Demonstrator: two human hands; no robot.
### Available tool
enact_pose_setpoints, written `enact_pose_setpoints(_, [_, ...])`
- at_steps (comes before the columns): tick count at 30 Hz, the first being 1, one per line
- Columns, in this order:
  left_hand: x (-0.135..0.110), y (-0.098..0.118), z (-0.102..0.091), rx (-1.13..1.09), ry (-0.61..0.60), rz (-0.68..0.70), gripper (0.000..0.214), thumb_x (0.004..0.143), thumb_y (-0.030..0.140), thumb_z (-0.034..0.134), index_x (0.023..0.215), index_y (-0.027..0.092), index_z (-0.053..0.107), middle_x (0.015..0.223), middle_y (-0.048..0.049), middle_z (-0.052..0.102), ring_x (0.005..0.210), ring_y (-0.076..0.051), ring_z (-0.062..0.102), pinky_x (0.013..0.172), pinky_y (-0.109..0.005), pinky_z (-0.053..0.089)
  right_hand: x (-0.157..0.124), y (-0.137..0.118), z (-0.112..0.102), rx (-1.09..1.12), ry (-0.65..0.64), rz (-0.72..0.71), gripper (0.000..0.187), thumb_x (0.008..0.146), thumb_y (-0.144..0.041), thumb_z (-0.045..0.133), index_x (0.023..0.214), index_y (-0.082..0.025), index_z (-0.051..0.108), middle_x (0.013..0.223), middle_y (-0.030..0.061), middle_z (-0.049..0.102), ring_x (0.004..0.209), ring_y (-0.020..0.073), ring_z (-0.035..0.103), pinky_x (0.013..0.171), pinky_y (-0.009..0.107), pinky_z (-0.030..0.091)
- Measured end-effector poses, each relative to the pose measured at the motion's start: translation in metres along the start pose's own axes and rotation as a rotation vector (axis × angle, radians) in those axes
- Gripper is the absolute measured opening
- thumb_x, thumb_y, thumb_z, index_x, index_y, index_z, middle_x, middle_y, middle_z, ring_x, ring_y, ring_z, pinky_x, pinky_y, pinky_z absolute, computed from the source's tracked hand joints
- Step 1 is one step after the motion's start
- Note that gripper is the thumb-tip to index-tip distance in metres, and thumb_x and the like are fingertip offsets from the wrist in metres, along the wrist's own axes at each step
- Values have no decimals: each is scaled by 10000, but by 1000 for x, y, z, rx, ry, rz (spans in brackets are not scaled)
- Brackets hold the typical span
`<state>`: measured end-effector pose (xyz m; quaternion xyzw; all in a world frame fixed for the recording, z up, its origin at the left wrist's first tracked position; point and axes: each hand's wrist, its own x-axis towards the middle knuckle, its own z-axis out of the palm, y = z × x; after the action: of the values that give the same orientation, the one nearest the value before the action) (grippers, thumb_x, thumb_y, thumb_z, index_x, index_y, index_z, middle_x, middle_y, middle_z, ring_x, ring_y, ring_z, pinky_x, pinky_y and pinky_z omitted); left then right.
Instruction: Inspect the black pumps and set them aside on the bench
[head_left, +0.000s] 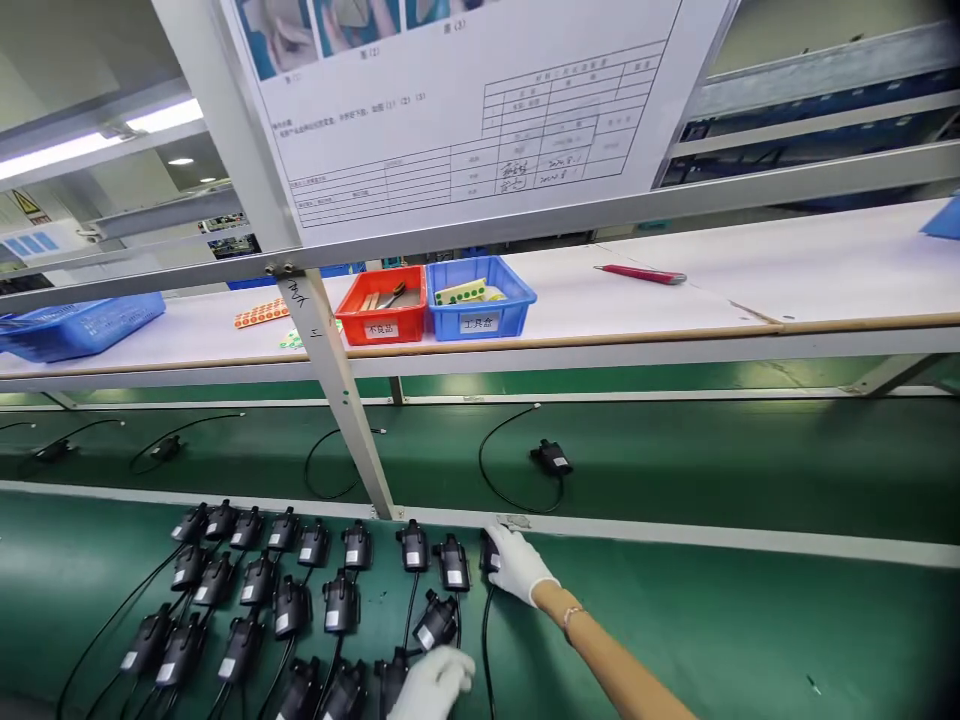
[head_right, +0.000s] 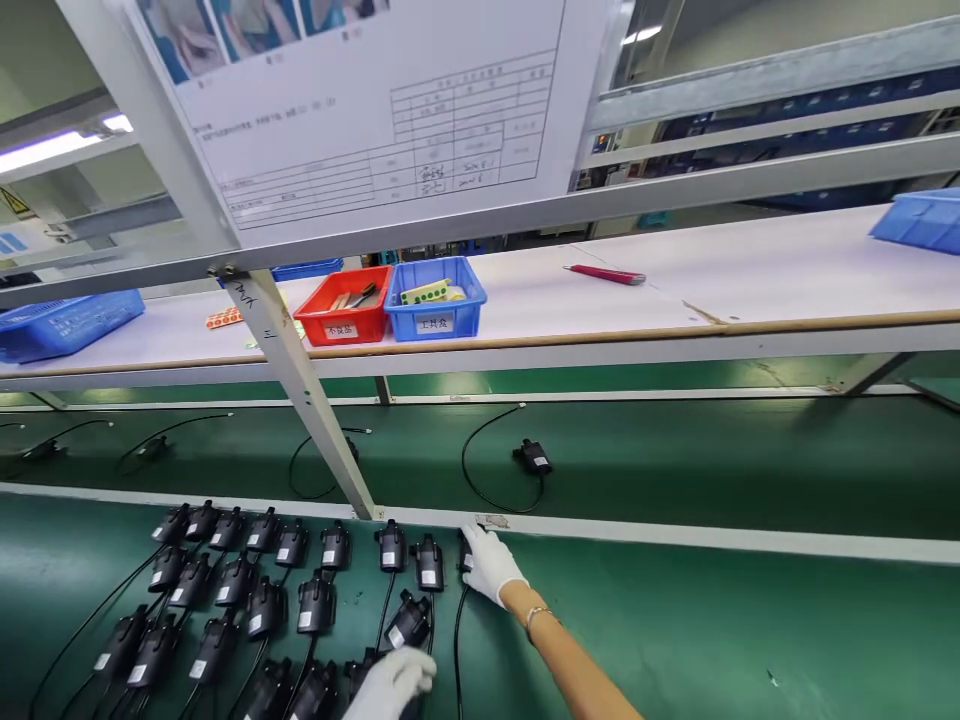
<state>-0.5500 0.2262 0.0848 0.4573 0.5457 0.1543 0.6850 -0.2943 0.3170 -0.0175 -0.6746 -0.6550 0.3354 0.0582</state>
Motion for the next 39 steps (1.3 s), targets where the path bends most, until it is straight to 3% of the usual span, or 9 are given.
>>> enact_pose_setpoints(4, [31,33,3,-163,23,101,734,641,824,703,1049,214,695,1244,-142,684,1286,-354,567,1204,-521,292,-58,-23,-46,63,141,-81,901,752,-251,761,1565,-201,375,1575,165,433,1430,370,418,1155,519,403])
enact_pose_setpoints(8, [39,74,31,-379,-309,62,885,737,828,636,1322,165,608,1346,-199,656,1310,-336,587,1183,-536,360,-133,-69,-105,106,235,-274,958,702,-259,729,1580,-257,348,1596,101,435,1467,308,393,1194,461,381])
enact_pose_setpoints(10, [28,94,46,-525,-491,-14,871,741,815,652,1317,162,628,1324,-175,684,1329,-335,577,1191,-529,371,-167,-95,-131,102,319,-429,932,681,-280,768,1542,-222,417,1520,149,522,1385,349,498,1146,514,432])
enact_pose_setpoints(13, [-4,123,61,-724,-615,-60,777,714,755,732,1231,176,695,1294,-123,718,1347,-330,565,1206,-481,382,-206,-122,-157,70,472,-486,958,644,-297,825,1519,-232,439,1443,154,593,1275,370,594,1058,515,511])
enact_pose_setpoints(19, [-63,161,69,-888,-743,79,646,759,728,712,1125,196,744,1175,-94,765,1311,-322,590,1184,-457,393,-246,-134,-162,149,690,-547,1089,726,-604,848,1607,-297,287,1511,145,533,1318,384,578,1069,508,532])
enact_pose_setpoints(25, [-81,161,70,-835,-700,139,688,777,721,699,1209,186,713,1201,-117,757,1327,-321,583,1198,-465,367,-261,-140,-158,241,715,-557,987,809,-740,698,1604,-313,298,1503,138,532,1331,386,565,1087,518,520])
enact_pose_setpoints(33, [-92,160,64,-687,-464,275,667,778,695,709,1209,187,732,1269,-96,742,1420,-324,504,1290,-475,228,-267,-149,-160,238,758,-563,935,831,-867,496,1580,-329,342,1483,113,563,1319,378,567,1102,497,484])
enact_pose_setpoints(36, [-95,162,62,-459,-358,438,717,855,724,594,1334,193,643,1384,-104,666,1458,-315,444,1303,-477,193,-266,-150,-152,239,752,-526,904,858,-838,502,1580,-315,349,1453,122,594,1264,359,619,1044,462,539])
enact_pose_setpoints(39, [-96,158,62,-99,-96,696,879,824,693,665,1514,205,423,1525,-145,504,1461,-331,404,1297,-484,211,-258,-149,-136,308,718,-441,774,944,-693,549,1575,-289,355,1428,129,624,1263,322,644,1024,417,576])
